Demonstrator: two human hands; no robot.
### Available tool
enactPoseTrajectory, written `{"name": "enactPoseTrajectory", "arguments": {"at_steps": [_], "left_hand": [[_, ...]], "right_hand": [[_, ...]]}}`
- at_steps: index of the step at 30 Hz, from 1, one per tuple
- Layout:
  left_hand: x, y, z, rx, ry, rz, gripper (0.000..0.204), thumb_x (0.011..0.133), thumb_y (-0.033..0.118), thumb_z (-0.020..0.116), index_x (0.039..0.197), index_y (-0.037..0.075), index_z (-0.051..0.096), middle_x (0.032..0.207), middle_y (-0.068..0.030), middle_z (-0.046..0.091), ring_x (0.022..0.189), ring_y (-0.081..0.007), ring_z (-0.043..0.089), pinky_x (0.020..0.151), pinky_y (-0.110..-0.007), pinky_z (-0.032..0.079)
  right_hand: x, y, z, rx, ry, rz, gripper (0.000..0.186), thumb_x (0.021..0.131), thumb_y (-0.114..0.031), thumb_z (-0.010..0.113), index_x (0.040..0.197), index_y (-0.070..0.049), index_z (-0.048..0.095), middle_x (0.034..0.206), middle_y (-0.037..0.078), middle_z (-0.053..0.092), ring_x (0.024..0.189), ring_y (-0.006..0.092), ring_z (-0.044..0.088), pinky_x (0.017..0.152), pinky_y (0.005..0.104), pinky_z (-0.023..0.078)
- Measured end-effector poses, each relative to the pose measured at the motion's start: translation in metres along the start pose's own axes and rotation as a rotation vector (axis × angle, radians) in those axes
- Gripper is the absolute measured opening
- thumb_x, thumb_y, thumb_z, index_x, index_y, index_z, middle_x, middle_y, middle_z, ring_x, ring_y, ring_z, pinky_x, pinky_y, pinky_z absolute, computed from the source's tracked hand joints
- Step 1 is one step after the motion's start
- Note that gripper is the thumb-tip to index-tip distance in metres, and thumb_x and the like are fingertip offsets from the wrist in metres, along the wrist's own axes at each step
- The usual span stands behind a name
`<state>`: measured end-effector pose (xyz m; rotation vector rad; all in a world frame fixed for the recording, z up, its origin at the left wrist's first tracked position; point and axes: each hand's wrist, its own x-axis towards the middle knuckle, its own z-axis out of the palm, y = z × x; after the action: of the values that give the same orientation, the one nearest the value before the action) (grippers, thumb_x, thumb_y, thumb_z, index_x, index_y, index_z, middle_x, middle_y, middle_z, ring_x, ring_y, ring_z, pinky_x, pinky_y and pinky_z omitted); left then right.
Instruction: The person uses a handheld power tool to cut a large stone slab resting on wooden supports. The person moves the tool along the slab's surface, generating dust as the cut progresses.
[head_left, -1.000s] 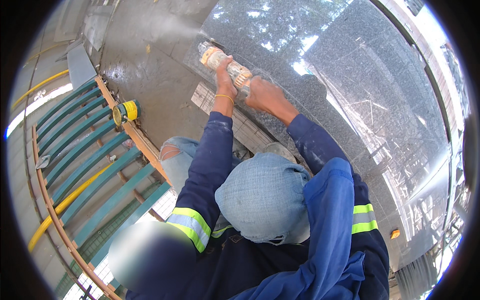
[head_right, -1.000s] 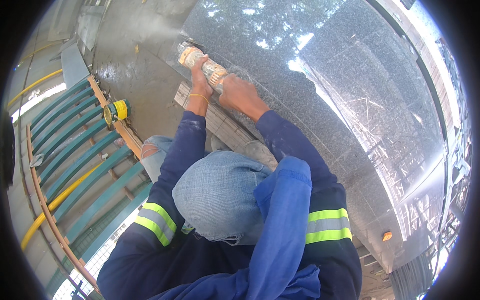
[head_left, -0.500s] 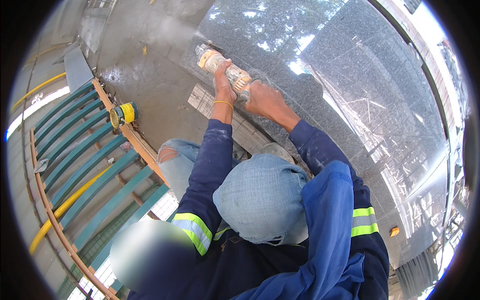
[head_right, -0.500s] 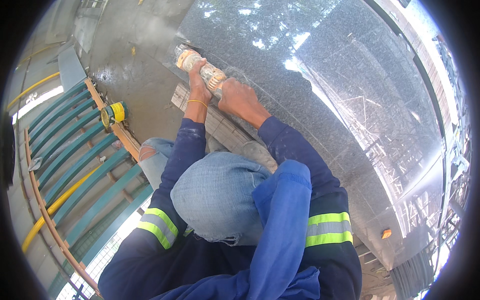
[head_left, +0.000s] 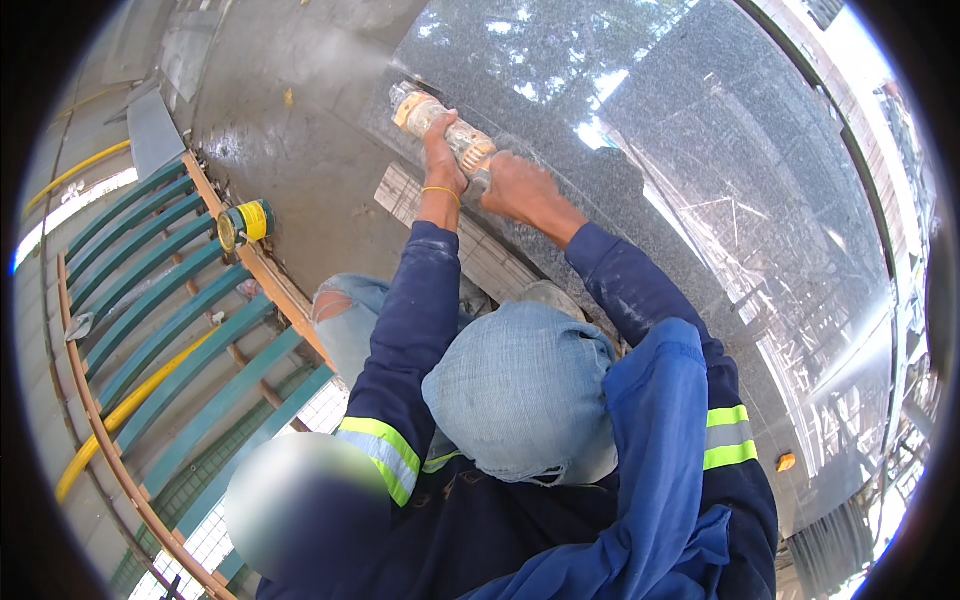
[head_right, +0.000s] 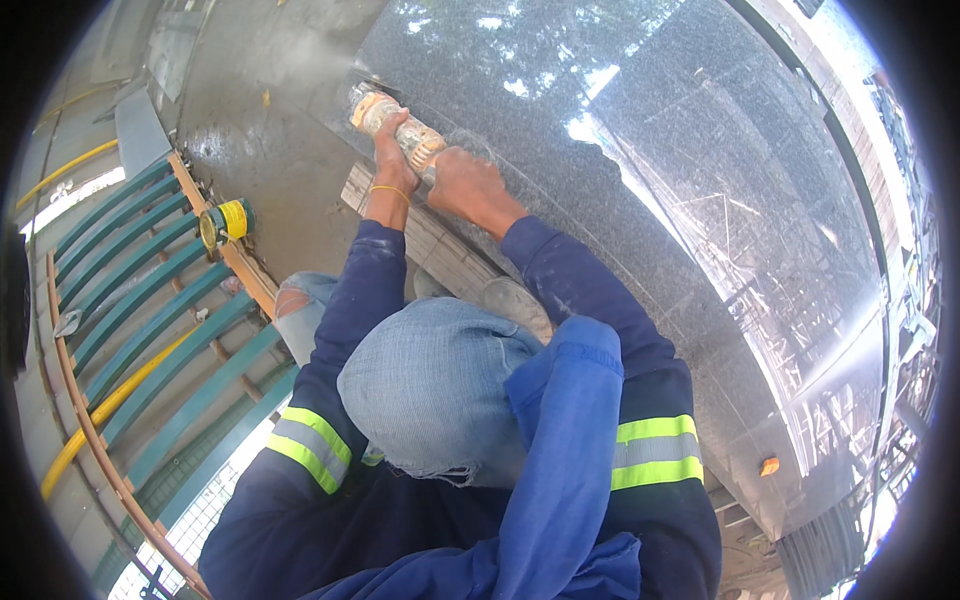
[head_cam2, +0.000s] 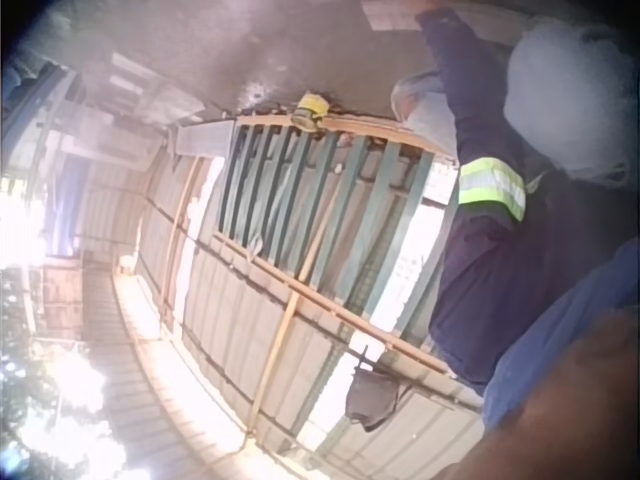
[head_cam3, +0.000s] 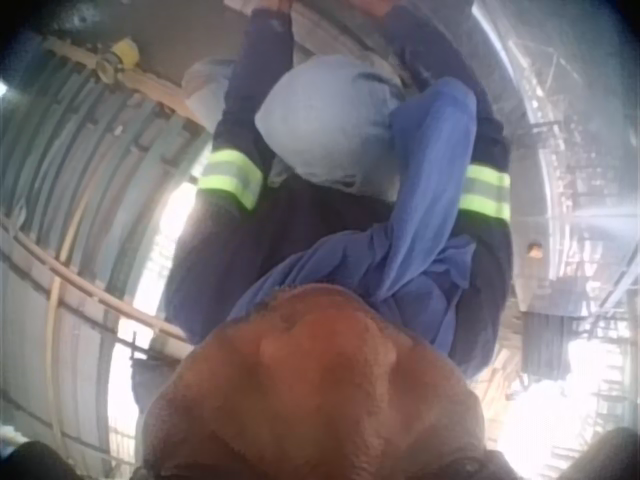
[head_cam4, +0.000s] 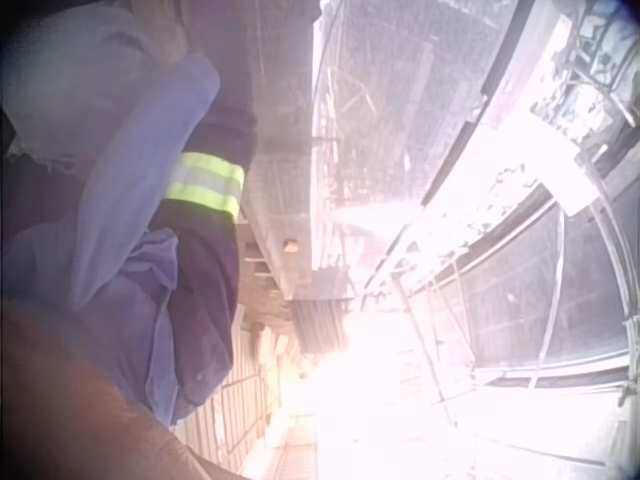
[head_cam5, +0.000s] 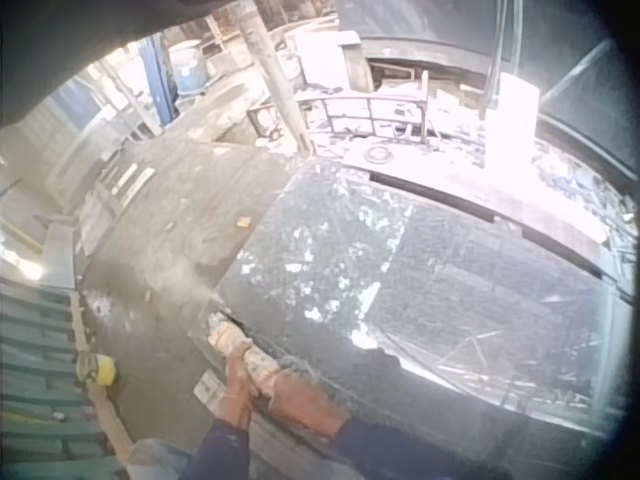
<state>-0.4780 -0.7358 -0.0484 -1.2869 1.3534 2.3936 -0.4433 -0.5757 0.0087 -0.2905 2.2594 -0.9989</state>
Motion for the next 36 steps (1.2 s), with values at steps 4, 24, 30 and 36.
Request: {"name": "enactPoseTrajectory", "arguments": {"at_steps": [4,24,30,36], "left_hand": [[-0.010,-0.002,0.004,-0.005,0.006,0.020,0.033,0.083,0.024,0.071,0.108,0.009,0.055,0.087,-0.0088,0.059,0.074,-0.0291,0.065,0.068,-0.047,0.058],[-0.010,-0.005,0.007,-0.008,0.022,0.011,0.028,0.084,0.026,0.068,0.102,0.010,0.055,0.084,-0.0082,0.059,0.069,-0.0271,0.064,0.064,-0.045,0.058],[-0.019,-0.006,0.007,-0.017,-0.006,0.022,0.028,0.085,0.024,0.068,0.104,0.009,0.055,0.085,-0.0100,0.060,0.070,-0.0290,0.065,0.063,-0.046,0.058],[-0.001,0.003,0.003,-0.016,-0.008,-0.014,0.031,0.083,0.025,0.069,0.105,0.009,0.055,0.086,-0.0101,0.060,0.071,-0.0299,0.065,0.066,-0.048,0.058]], "right_hand": [[-0.003,0.003,-0.001,-0.013,-0.003,-0.049,0.031,0.076,-0.013,0.064,0.101,0.004,0.070,0.106,0.027,0.070,0.099,0.0429,0.070,0.086,0.0493,0.057],[-0.008,0.003,-0.006,-0.012,-0.021,-0.067,0.034,0.075,-0.012,0.062,0.100,0.009,0.067,0.100,0.029,0.069,0.096,0.0456,0.069,0.084,0.0505,0.056],[-0.013,0.008,-0.002,-0.009,0.018,-0.078,0.030,0.074,-0.011,0.062,0.092,0.012,0.065,0.097,0.031,0.068,0.091,0.0466,0.069,0.080,0.0512,0.056],[-0.006,-0.001,-0.010,0.018,-0.005,-0.087,0.030,0.074,-0.012,0.061,0.097,0.008,0.066,0.100,0.029,0.069,0.094,0.0461,0.069,0.081,0.0525,0.055]]}}
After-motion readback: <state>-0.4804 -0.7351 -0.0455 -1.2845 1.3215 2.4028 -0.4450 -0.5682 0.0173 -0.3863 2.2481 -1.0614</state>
